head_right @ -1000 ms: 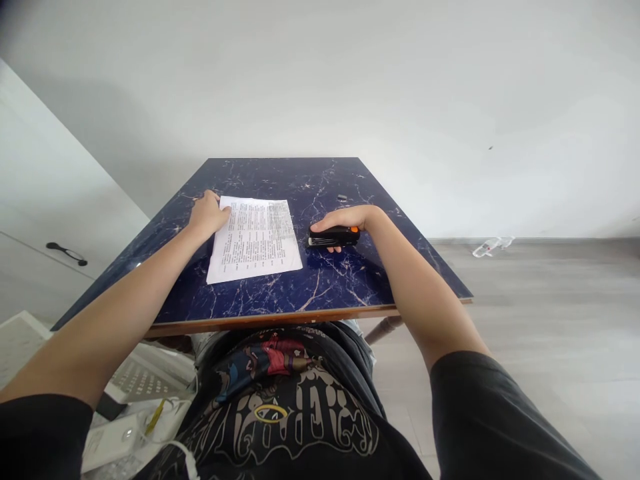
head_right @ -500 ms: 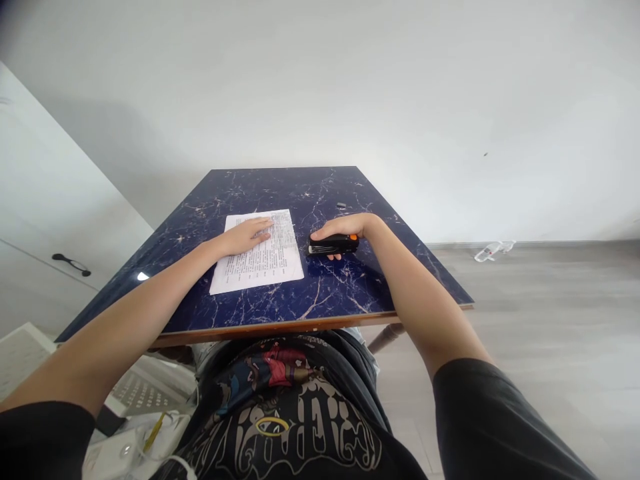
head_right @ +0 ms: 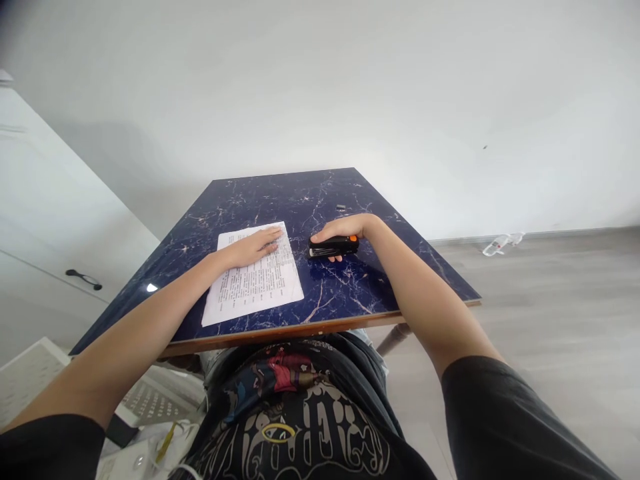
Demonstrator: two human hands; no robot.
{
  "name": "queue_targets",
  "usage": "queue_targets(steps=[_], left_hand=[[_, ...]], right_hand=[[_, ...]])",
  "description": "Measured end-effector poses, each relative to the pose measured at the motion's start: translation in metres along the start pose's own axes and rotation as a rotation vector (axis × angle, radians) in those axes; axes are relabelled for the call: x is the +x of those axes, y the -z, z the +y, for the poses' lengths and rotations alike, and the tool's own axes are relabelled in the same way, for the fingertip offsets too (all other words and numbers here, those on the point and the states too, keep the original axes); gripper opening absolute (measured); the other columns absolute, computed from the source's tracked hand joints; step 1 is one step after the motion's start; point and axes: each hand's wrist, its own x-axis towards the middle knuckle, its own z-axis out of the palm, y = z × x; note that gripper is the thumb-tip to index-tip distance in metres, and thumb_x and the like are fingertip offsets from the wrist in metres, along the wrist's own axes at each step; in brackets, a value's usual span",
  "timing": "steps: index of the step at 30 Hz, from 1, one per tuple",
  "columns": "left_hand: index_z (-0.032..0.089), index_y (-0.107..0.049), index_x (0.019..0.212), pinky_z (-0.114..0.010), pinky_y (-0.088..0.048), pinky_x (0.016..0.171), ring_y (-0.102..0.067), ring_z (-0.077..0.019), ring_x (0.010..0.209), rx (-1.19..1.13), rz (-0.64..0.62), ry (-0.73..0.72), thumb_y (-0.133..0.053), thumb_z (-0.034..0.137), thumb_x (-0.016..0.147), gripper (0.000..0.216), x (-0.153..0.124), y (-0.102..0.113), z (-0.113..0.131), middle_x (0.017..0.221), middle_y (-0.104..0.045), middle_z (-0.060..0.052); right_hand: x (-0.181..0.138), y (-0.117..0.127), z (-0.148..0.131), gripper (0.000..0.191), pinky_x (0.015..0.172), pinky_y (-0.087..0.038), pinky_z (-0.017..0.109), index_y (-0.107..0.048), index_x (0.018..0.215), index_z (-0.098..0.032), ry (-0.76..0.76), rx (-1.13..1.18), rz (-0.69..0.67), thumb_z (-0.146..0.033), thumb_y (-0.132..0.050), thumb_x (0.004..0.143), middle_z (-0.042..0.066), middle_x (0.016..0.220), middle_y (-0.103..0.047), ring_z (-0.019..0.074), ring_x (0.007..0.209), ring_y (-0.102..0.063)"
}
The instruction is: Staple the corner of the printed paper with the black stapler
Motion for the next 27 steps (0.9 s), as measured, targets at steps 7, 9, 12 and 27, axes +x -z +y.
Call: queue_targets(steps=[7, 9, 12, 27], left_hand=[[0.019, -0.009, 0.175, -0.045, -0.003, 0.138, 0.001, -0.0272, 0.168, 0.071, -0.094, -0.001, -0.021, 0.064, 0.109, 0.082, -0.002, 0.001, 0.009, 0.180, 0.003, -0.001], [0.018, -0.006, 0.175, -0.044, -0.001, 0.138, 0.003, -0.0269, 0.168, 0.080, -0.110, -0.003, -0.020, 0.065, 0.108, 0.083, -0.002, 0.001, 0.009, 0.180, 0.006, -0.001], [0.019, -0.004, 0.175, -0.045, -0.001, 0.138, 0.004, -0.0272, 0.168, 0.085, -0.111, -0.010, -0.020, 0.067, 0.108, 0.085, -0.003, 0.000, 0.008, 0.179, 0.008, -0.001], [0.019, -0.001, 0.175, -0.044, 0.002, 0.137, 0.007, -0.0265, 0.168, 0.081, -0.093, -0.031, -0.019, 0.072, 0.107, 0.089, 0.003, -0.011, 0.018, 0.179, 0.012, 0.000]], right_hand=[[-0.004, 0.002, 0.000, 0.071, 0.080, -0.064, 0.038, -0.077, 0.108, -0.016, 0.038, 0.041, 0.118, -0.082, -0.074, 0.081, 0.013, 0.100, -0.080, 0.0260, 0.087, -0.078], [-0.004, 0.001, 0.000, 0.073, 0.082, -0.064, 0.040, -0.077, 0.110, -0.017, 0.024, 0.066, 0.158, -0.083, -0.073, 0.081, 0.014, 0.101, -0.080, 0.0284, 0.090, -0.078], [-0.001, 0.002, 0.004, 0.079, 0.096, -0.062, 0.046, -0.077, 0.119, -0.018, 0.029, 0.060, 0.256, -0.087, -0.066, 0.084, 0.017, 0.121, -0.078, 0.0355, 0.115, -0.074], [0.022, 0.000, 0.002, 0.085, 0.101, -0.049, 0.046, -0.079, 0.109, -0.014, -0.038, -0.250, 0.776, -0.089, -0.042, 0.093, 0.020, 0.123, -0.075, 0.0381, 0.114, -0.070]])
